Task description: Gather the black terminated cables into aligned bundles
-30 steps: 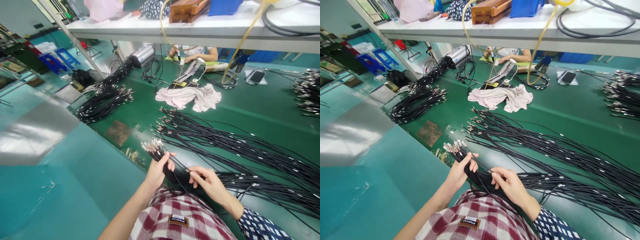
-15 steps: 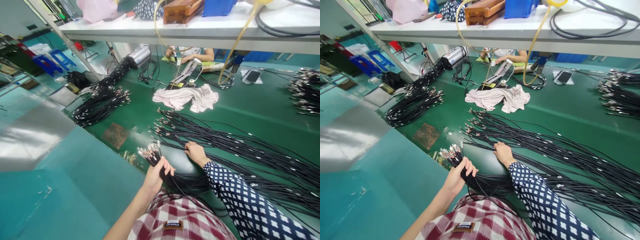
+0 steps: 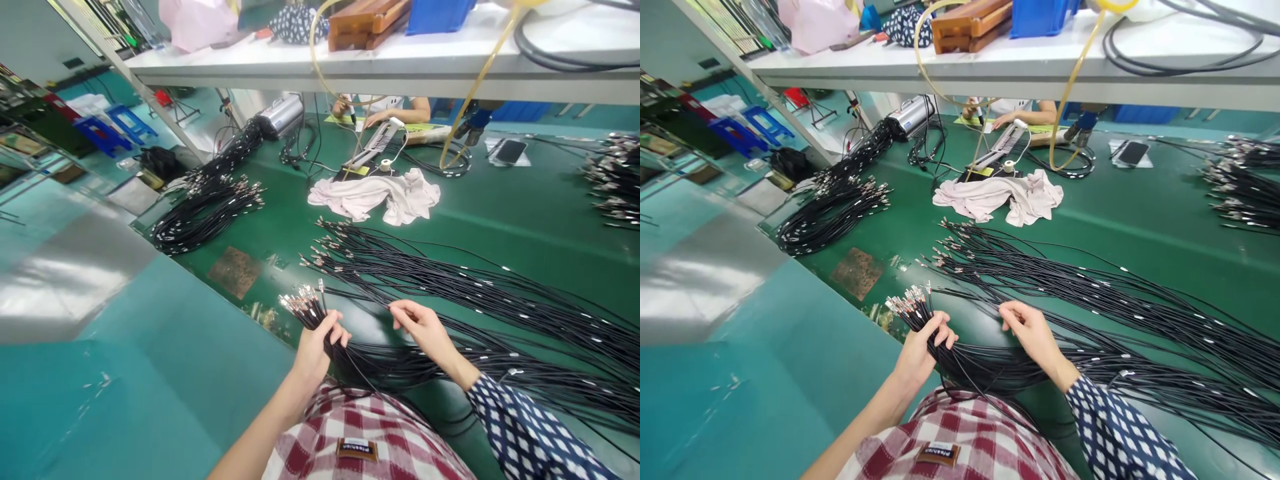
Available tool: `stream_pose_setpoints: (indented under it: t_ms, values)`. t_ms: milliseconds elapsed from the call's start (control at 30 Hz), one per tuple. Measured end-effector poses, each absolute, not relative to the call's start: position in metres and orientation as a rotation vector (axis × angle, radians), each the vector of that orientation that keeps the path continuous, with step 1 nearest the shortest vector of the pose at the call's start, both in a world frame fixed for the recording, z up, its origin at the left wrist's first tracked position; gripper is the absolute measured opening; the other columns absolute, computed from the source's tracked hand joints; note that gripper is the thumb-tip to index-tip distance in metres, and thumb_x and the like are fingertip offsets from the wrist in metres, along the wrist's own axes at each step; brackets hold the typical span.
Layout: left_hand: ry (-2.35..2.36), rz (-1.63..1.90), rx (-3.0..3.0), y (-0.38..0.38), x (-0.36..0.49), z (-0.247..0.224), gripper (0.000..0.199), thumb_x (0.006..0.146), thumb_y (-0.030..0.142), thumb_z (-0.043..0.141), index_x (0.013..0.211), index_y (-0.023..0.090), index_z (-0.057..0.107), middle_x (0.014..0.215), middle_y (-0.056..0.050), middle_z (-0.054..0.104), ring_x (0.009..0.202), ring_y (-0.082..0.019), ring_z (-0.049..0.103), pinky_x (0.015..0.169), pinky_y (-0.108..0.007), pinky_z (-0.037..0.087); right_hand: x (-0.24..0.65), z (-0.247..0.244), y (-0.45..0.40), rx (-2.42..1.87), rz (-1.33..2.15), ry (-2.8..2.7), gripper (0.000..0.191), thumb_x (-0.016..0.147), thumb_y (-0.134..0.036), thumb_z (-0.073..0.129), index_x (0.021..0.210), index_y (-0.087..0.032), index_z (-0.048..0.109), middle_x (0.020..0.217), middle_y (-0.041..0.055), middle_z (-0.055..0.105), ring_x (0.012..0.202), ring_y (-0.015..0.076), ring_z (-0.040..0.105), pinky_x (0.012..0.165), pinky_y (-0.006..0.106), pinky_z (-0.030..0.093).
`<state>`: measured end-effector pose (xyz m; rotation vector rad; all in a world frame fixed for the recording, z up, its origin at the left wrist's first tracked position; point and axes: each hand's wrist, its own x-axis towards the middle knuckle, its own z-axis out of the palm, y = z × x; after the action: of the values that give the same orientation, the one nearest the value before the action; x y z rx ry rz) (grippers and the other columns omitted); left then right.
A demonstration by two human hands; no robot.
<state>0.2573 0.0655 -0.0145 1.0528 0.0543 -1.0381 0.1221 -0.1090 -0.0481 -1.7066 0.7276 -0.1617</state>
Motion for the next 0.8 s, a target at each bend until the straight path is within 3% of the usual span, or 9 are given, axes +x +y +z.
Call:
stream_pose_setpoints:
  t_ms: [167,267,400,633,733,800]
  values:
    - [0.072,-1.008,1.034,0.064,0.256,-0.013,0.029,0.082,0.031,0.058,0.105,0.014,0.054,0.047,0.008,0.032,0.047,-0.010,0.045,0.063,-0.028,0.037,0.084,-0.036,-0.076,-1.686,-0.222,0.774,0.028,0.084,-0.043,0.053,0.096,-0.018,0.060,0.074,0.0033,0.065,0.056,0.0134,0.052,0.053,0.026,0.045]
    - [0.077,-1.004,1.030,0.063,0.255,-0.012,0.033,0.082,0.032,0.058,0.110,0.013,0.053,0.047,0.008,0.032,0.047,-0.009,0.043,0.062,-0.027,0.036,0.061,-0.038,-0.059,-1.798,-0.264,0.764,0.021,0.085,-0.038,0.055,0.096,-0.022,0.061,0.083,0.0030,0.066,0.062,0.0148,0.057,0.060,0.028,0.048]
    - [0.094,-1.003,1.068,0.063,0.255,-0.014,0.031,0.081,0.034,0.059,0.100,0.010,0.059,0.048,0.006,0.033,0.047,-0.009,0.044,0.058,-0.025,0.034,0.039,-0.047,-0.043,-1.932,-0.292,0.685,0.017,0.086,-0.031,0.054,0.100,-0.025,0.060,0.091,0.0027,0.066,0.080,0.0182,0.060,0.072,0.031,0.049]
    - [0.111,-1.050,1.102,0.068,0.256,-0.015,0.025,0.078,0.035,0.062,0.082,0.010,0.062,0.050,0.003,0.040,0.051,-0.010,0.047,0.054,-0.023,0.034,0.038,-0.044,-0.039,-2.078,-0.218,0.589,0.018,0.088,-0.031,0.051,0.103,-0.025,0.059,0.099,0.0043,0.064,0.088,0.0195,0.059,0.079,0.033,0.047]
    - [0.097,-1.044,1.082,0.072,0.258,-0.013,0.024,0.077,0.035,0.063,0.079,0.011,0.061,0.070,-0.004,0.056,0.064,-0.013,0.054,0.062,-0.025,0.040,0.048,-0.033,-0.047,-2.105,-0.077,0.507,0.020,0.089,-0.034,0.047,0.103,-0.027,0.061,0.100,0.0022,0.065,0.089,0.0184,0.059,0.080,0.031,0.045]
    - [0.063,-1.056,1.038,0.075,0.259,-0.010,0.023,0.078,0.034,0.063,0.073,0.012,0.059,0.085,-0.008,0.060,0.081,-0.018,0.057,0.075,-0.030,0.043,0.062,-0.027,-0.059,-2.120,0.062,0.412,0.023,0.090,-0.037,0.045,0.093,-0.026,0.064,0.092,0.0013,0.067,0.081,0.0173,0.060,0.075,0.029,0.045]
